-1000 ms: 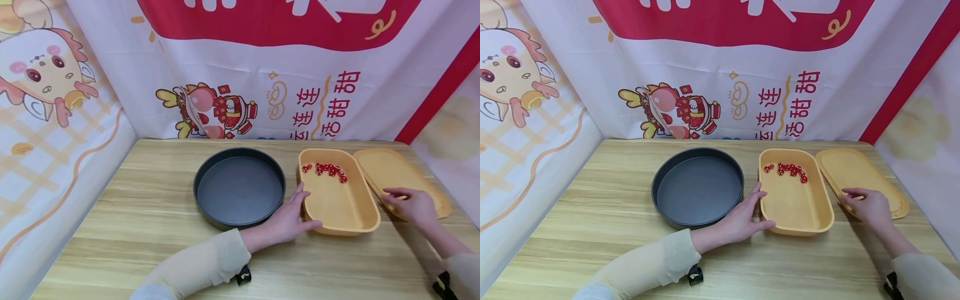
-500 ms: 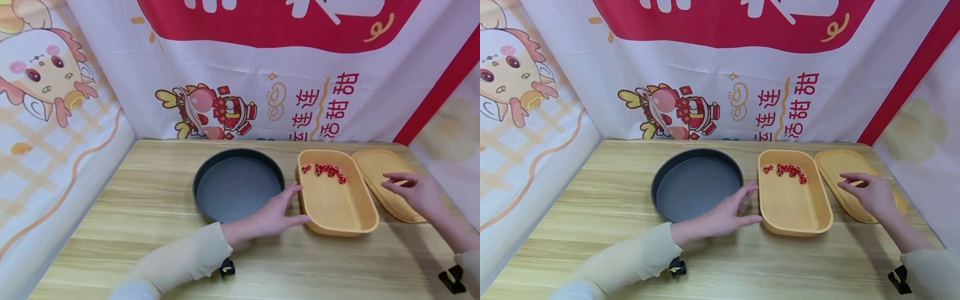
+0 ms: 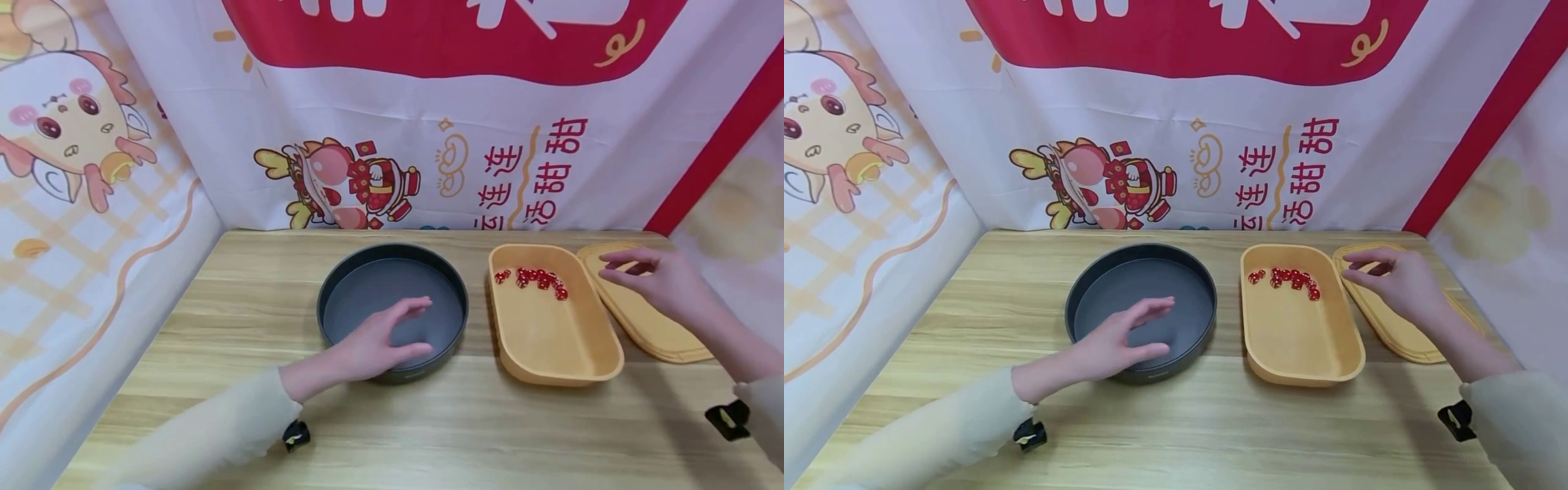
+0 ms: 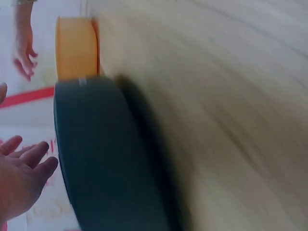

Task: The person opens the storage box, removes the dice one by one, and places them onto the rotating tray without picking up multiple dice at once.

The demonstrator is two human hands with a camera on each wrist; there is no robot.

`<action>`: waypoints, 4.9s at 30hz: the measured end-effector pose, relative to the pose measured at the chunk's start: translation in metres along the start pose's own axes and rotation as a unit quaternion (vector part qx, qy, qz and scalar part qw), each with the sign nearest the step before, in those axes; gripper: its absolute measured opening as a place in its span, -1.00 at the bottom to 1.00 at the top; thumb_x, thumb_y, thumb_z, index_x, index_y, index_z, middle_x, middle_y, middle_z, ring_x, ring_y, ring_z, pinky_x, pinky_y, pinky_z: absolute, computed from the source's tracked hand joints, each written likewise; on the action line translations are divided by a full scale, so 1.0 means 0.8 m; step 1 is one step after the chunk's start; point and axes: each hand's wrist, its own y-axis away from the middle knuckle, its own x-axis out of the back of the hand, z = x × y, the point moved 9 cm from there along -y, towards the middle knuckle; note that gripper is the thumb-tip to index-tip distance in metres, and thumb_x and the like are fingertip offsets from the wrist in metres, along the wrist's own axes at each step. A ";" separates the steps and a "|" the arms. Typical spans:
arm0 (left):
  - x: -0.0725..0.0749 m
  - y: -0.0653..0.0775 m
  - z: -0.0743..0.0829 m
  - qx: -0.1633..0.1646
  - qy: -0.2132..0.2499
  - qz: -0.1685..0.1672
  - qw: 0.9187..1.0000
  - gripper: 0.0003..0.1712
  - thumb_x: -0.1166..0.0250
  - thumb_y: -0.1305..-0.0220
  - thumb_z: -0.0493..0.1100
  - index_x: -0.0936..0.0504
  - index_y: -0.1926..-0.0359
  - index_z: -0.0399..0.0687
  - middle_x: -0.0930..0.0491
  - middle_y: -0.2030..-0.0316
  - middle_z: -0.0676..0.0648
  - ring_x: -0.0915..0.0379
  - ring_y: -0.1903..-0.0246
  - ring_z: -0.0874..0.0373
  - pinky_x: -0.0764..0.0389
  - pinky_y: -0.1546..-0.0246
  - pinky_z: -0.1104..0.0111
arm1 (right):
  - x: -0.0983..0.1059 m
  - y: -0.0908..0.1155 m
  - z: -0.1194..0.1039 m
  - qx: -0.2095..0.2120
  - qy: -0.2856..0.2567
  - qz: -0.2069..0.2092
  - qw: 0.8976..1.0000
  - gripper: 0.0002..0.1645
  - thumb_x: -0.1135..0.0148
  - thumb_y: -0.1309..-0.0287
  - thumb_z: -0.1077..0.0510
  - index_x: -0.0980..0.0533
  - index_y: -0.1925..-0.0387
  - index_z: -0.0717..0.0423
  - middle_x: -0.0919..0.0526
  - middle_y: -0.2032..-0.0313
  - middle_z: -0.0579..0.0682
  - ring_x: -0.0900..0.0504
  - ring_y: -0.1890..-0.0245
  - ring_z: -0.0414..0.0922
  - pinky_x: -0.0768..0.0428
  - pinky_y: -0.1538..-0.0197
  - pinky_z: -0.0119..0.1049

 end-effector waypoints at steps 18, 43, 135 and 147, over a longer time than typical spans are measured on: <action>0.125 0.070 -0.110 0.057 -0.029 0.101 0.993 -0.25 -0.41 -0.21 -0.06 -0.30 -0.37 0.06 -0.24 -0.39 -0.10 -0.02 -0.41 -0.06 -0.08 -0.35 -0.12 | -0.051 -0.028 -0.020 0.087 -0.028 -0.066 0.994 -0.51 -0.41 -0.13 0.10 -0.58 -0.06 0.23 -0.66 0.13 0.22 -0.57 0.31 -0.34 -0.60 0.38 -0.45; 0.115 0.077 -0.183 0.116 0.085 0.036 0.989 -0.17 -0.40 -0.22 -0.18 -0.19 -0.42 -0.09 -0.14 -0.41 -0.26 -0.12 -0.33 -0.30 -0.23 -0.28 -0.08 | -0.145 -0.042 -0.045 0.175 -0.049 -0.164 0.969 -0.33 -0.46 -0.05 0.19 -0.44 -0.16 0.39 -0.56 -0.06 0.31 -0.57 0.02 0.22 -0.52 -0.05 0.15; 0.113 0.072 -0.187 0.133 0.115 0.019 0.984 -0.17 -0.35 -0.26 -0.20 -0.14 -0.45 -0.02 -0.09 -0.43 -0.26 0.05 -0.41 -0.23 -0.11 -0.34 -0.08 | -0.340 -0.080 -0.325 0.230 -0.026 -0.361 0.903 -0.78 -0.32 -0.18 0.31 -0.66 0.11 0.13 -0.66 0.28 -0.12 -0.59 0.27 -0.19 -0.60 0.14 -0.36; 0.111 0.070 -0.184 0.131 0.121 0.015 0.984 -0.18 -0.34 -0.27 -0.22 -0.13 -0.45 -0.02 -0.07 -0.43 -0.27 0.05 -0.40 -0.24 -0.11 -0.33 -0.09 | -0.330 -0.083 -0.321 0.217 -0.031 -0.354 0.909 -0.76 -0.31 -0.20 0.28 -0.66 0.09 0.07 -0.65 0.18 -0.08 -0.58 0.21 -0.14 -0.59 0.11 -0.33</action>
